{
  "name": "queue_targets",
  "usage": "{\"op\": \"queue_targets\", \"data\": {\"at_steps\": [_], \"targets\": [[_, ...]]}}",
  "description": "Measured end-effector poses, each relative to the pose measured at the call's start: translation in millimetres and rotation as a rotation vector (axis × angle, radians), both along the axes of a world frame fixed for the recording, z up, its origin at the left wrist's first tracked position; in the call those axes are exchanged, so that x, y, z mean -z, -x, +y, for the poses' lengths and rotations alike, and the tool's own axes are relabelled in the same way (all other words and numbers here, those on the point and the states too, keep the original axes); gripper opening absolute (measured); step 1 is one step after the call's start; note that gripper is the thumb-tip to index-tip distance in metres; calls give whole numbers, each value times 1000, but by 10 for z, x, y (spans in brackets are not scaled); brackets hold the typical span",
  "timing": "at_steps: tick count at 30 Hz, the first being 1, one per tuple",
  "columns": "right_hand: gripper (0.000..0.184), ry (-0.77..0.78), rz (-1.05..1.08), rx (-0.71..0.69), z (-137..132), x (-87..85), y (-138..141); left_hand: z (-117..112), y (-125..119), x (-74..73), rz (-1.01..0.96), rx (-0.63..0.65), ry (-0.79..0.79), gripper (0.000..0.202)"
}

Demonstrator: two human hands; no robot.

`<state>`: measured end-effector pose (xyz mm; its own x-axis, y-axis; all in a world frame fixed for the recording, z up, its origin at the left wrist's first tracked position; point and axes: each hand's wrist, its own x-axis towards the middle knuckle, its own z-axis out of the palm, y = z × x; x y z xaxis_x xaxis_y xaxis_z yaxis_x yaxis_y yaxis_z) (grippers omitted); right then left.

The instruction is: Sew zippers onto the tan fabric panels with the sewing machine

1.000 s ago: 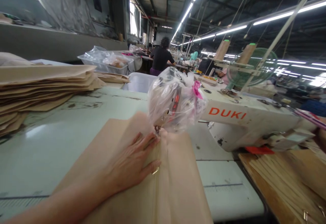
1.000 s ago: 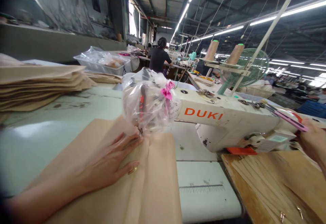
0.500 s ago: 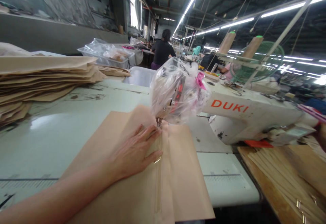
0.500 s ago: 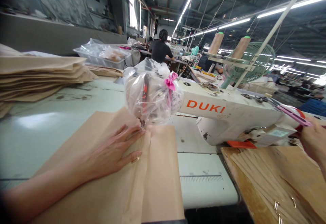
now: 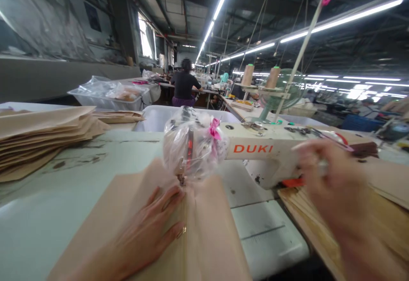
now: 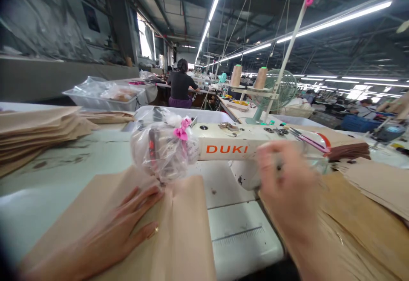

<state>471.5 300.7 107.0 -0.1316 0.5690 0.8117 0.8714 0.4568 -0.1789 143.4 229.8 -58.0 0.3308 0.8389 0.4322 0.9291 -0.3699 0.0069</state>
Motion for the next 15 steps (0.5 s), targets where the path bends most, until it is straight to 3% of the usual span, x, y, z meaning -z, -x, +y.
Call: {"op": "queue_targets", "data": {"at_steps": [2,3,5,7,10,15], "targets": [[22,268,-123,-458,-172,517,554,4,15,52,28,10,-68,62],[18,410,-182,-549,-206,775,782,6,15,64,43,16,-102,66],[24,515,-281,-614,-197,1209,1100,11,4,57,80,24,-167,74],[35,527,-345,-615,-129,1478,1236,22,-13,17,120,30,-221,79],[42,521,-405,-618,-20,1620,1237,49,-21,-41,143,26,-269,80],[42,493,-425,-624,65,1633,1203,109,14,-28,150,30,-307,68]]}}
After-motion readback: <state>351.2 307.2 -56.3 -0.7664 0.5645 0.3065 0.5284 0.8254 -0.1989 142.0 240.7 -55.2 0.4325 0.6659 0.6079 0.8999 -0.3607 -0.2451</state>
